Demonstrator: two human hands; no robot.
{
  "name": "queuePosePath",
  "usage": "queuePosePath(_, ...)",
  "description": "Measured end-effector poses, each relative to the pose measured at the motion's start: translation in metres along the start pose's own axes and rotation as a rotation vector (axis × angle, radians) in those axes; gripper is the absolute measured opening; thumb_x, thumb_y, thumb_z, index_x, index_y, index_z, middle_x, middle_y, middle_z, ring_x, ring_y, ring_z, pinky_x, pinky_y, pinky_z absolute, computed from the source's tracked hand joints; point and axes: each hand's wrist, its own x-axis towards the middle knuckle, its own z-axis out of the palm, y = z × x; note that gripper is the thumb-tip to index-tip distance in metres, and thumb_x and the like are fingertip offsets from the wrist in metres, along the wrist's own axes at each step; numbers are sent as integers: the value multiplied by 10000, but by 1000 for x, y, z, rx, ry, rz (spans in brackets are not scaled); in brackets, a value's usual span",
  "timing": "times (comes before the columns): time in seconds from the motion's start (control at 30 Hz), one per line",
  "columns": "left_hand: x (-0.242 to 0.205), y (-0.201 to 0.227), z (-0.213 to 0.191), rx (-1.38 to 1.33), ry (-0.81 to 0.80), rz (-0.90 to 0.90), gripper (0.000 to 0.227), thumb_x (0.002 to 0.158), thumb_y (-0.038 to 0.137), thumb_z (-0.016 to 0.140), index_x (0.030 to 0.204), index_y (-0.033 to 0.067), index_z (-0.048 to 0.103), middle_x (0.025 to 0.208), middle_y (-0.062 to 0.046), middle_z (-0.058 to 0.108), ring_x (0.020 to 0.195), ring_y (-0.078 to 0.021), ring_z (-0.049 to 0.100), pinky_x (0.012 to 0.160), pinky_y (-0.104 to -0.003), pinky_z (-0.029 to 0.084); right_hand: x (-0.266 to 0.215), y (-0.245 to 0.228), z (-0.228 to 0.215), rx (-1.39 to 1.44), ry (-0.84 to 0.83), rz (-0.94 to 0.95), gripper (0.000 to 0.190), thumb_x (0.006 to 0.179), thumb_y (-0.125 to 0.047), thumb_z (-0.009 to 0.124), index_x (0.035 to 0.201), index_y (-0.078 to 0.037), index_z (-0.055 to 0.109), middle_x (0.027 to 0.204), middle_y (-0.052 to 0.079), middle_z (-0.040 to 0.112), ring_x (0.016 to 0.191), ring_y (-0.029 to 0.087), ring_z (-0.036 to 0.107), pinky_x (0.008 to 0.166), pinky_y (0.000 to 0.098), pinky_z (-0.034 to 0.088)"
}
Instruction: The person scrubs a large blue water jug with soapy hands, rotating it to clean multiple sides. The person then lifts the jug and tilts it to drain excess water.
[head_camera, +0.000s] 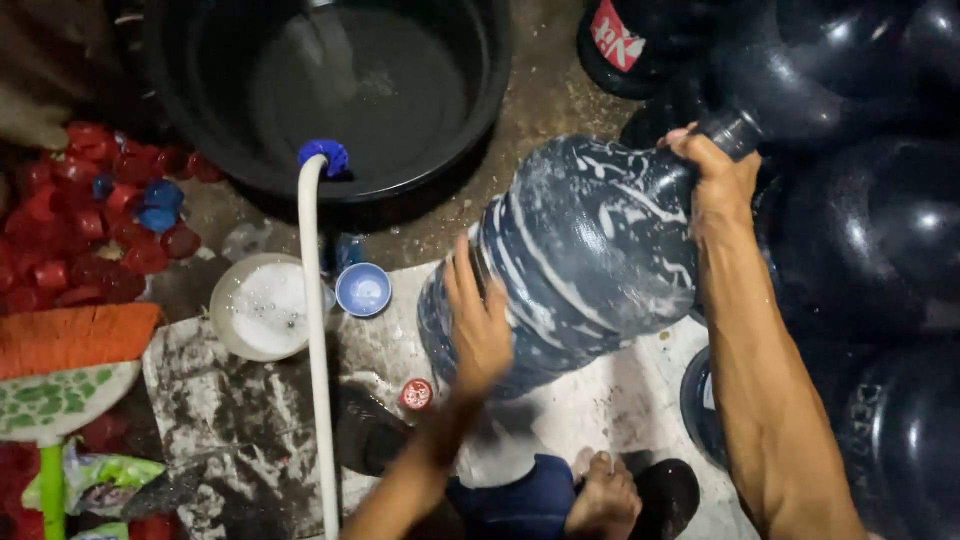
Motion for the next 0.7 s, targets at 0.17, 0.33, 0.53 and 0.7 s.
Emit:
queuePosePath(0.17, -12, -27, 21, 43, 208, 181, 601, 880, 134, 426, 1428, -42, 254, 1409, -318, 295, 1326, -467, 284, 1101, -503, 222, -4, -5, 5, 10, 0, 19, 215, 624, -208, 737, 797, -108, 655, 745, 78, 650, 742, 155, 665, 690, 291, 526)
queuePosePath(0.33, 64, -60, 1, -336, 7, 42, 595, 891, 43, 426, 1464, 26, 267, 1520, -235, 202, 1414, -371, 158, 1164, -459, 140, -9, 2, 15, 35, 48, -28, 195, 613, -141, 749, 786, -86, 679, 722, 67, 661, 721, 134, 686, 690, 257, 531)
queuePosePath(0.53, -25, 10, 26, 205, 189, 412, 498, 926, 129, 480, 1385, -38, 380, 1462, -298, 279, 1368, -409, 275, 1110, -463, 252, -1, 1, 14, 35, 188, -12, 209, 571, -126, 765, 764, -104, 685, 668, 42, 634, 664, 134, 674, 660, 288, 532)
queuePosePath(0.7, 83, -4, -11, 35, -77, -275, 656, 819, 322, 410, 1444, 139, 322, 1405, -202, 409, 1289, -327, 394, 1033, -374, 280, -35, -18, 26, 238, 130, -50, 135, 582, 40, 620, 629, -71, 559, 638, 14, 543, 597, 104, 555, 598, 220, 486)
